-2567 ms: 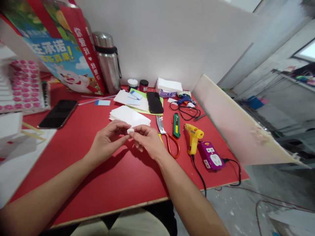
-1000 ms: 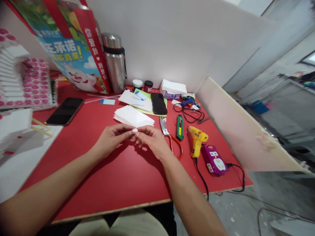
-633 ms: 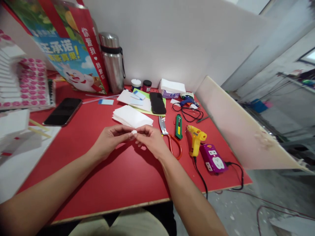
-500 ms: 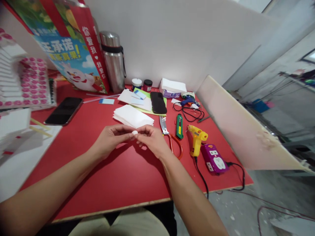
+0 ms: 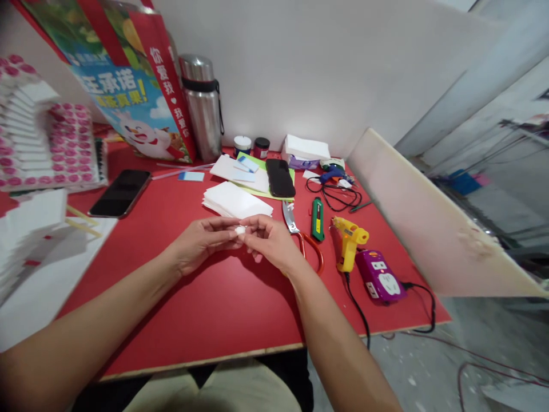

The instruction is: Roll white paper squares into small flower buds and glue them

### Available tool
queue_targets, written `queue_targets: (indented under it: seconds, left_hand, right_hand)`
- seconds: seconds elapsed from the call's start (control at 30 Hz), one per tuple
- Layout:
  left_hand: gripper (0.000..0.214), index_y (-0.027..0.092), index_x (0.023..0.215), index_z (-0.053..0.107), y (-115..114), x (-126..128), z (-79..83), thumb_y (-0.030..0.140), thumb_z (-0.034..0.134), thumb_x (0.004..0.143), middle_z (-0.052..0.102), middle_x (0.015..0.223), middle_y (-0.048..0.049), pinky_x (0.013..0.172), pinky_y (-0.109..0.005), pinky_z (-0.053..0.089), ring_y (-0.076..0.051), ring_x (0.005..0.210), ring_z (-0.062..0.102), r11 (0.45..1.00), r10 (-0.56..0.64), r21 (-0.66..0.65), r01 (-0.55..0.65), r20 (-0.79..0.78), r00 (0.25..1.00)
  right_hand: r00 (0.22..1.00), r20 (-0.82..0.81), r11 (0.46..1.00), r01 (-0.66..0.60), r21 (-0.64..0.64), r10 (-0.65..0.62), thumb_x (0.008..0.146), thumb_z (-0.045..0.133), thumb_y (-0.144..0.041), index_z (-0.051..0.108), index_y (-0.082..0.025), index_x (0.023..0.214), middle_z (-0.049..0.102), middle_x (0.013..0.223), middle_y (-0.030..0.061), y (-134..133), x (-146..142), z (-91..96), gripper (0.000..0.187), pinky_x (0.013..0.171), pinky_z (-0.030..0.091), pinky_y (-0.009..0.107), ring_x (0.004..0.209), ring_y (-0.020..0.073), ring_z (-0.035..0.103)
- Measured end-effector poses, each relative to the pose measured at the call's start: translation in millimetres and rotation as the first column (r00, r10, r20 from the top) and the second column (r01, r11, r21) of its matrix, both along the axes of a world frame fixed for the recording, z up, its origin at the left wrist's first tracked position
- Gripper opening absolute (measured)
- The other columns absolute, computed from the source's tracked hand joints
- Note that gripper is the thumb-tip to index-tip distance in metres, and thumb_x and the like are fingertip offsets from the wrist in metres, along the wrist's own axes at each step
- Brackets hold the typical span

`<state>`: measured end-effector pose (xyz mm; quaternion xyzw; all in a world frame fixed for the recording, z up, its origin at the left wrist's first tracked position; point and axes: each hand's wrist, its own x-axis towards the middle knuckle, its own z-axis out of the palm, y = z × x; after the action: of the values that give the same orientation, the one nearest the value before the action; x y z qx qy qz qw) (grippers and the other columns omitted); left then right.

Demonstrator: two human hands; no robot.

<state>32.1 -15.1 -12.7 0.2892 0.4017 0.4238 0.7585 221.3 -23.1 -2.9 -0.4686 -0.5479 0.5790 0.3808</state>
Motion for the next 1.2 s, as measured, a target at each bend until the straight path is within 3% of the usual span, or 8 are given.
queue_targets:
  seconds: [0.23, 0.47, 0.67, 0.87, 1.03, 1.2]
  left_hand:
    - [0.047, 0.012, 0.107, 0.079, -2, -3, -6.7, 0.022, 0.095, 0.065, 0.08, 0.098, -0.0112, 0.091, -0.035, 0.061, -0.018, 0.084, 0.077, 0.997, -0.001, 0.078, 0.005, -0.058, 0.998]
    - [0.038, 0.011, 0.102, 0.077, 1, -2, 2.6, 0.012, 0.091, 0.067, 0.078, 0.087, -0.0089, 0.083, -0.033, 0.063, -0.018, 0.077, 0.076, 0.999, 0.051, -0.014, -0.051, 0.031, 0.998]
    - [0.035, 0.011, 0.107, 0.075, 4, -6, 3.1, 0.011, 0.085, 0.074, 0.079, 0.09, -0.0112, 0.08, -0.029, 0.062, -0.017, 0.079, 0.076, 0.995, 0.095, -0.041, -0.092, 0.075, 0.993]
    - [0.029, 0.009, 0.103, 0.076, 6, -8, 0.5, 0.006, 0.08, 0.075, 0.078, 0.092, -0.0106, 0.089, -0.03, 0.062, -0.017, 0.085, 0.075, 0.986, 0.163, -0.063, -0.155, 0.162, 0.973]
    - [0.026, 0.01, 0.102, 0.076, 7, -8, 0.0, 0.007, 0.079, 0.076, 0.077, 0.092, -0.0103, 0.086, -0.029, 0.063, -0.017, 0.085, 0.074, 0.985, 0.161, -0.08, -0.15, 0.164, 0.973]
    - [0.022, 0.011, 0.095, 0.075, 5, -7, 1.8, 0.008, 0.079, 0.074, 0.076, 0.091, -0.0095, 0.084, -0.029, 0.062, -0.016, 0.082, 0.073, 0.983, 0.162, -0.109, -0.146, 0.16, 0.974]
  right_hand:
    - [0.999, 0.052, 1.0, -0.004, 0.011, 0.004, 0.076, 0.085, -0.037, 0.067, -0.018, 0.101, 0.065, 0.078, -0.0023, -1, -2, 1.2, 0.036, 0.046, 0.049, 0.021, 0.057, 0.0093, 0.06]
    - [0.999, 0.027, 0.999, 0.036, -0.026, -0.036, 0.069, 0.09, -0.04, 0.067, -0.017, 0.089, 0.068, 0.069, -0.0016, -1, 0, 7.3, 0.039, 0.042, 0.044, 0.02, 0.052, 0.0101, 0.059]
    - [0.991, 0.053, 0.992, 0.125, -0.027, -0.124, 0.07, 0.087, -0.036, 0.073, -0.014, 0.078, 0.068, 0.059, 0.0015, 0, 4, 6.4, 0.027, 0.041, 0.044, 0.02, 0.048, 0.0118, 0.06]
    - [0.984, -0.059, 0.984, 0.167, -0.058, -0.171, 0.069, 0.084, -0.032, 0.075, -0.014, 0.076, 0.078, 0.073, 0.0083, 1, 4, 5.5, 0.022, 0.038, 0.042, 0.021, 0.045, 0.0128, 0.063]
    - [0.97, -0.136, 0.972, 0.181, -0.149, -0.201, 0.068, 0.073, -0.023, 0.074, -0.013, 0.072, 0.078, 0.07, 0.0104, 3, 4, 8.5, 0.011, 0.037, 0.037, 0.021, 0.042, 0.0143, 0.063]
    - [0.962, -0.17, 0.971, 0.192, -0.146, -0.215, 0.071, 0.065, -0.024, 0.074, -0.013, 0.074, 0.078, 0.072, 0.0107, 4, 4, 7.2, 0.014, 0.038, 0.04, 0.022, 0.042, 0.0145, 0.064]
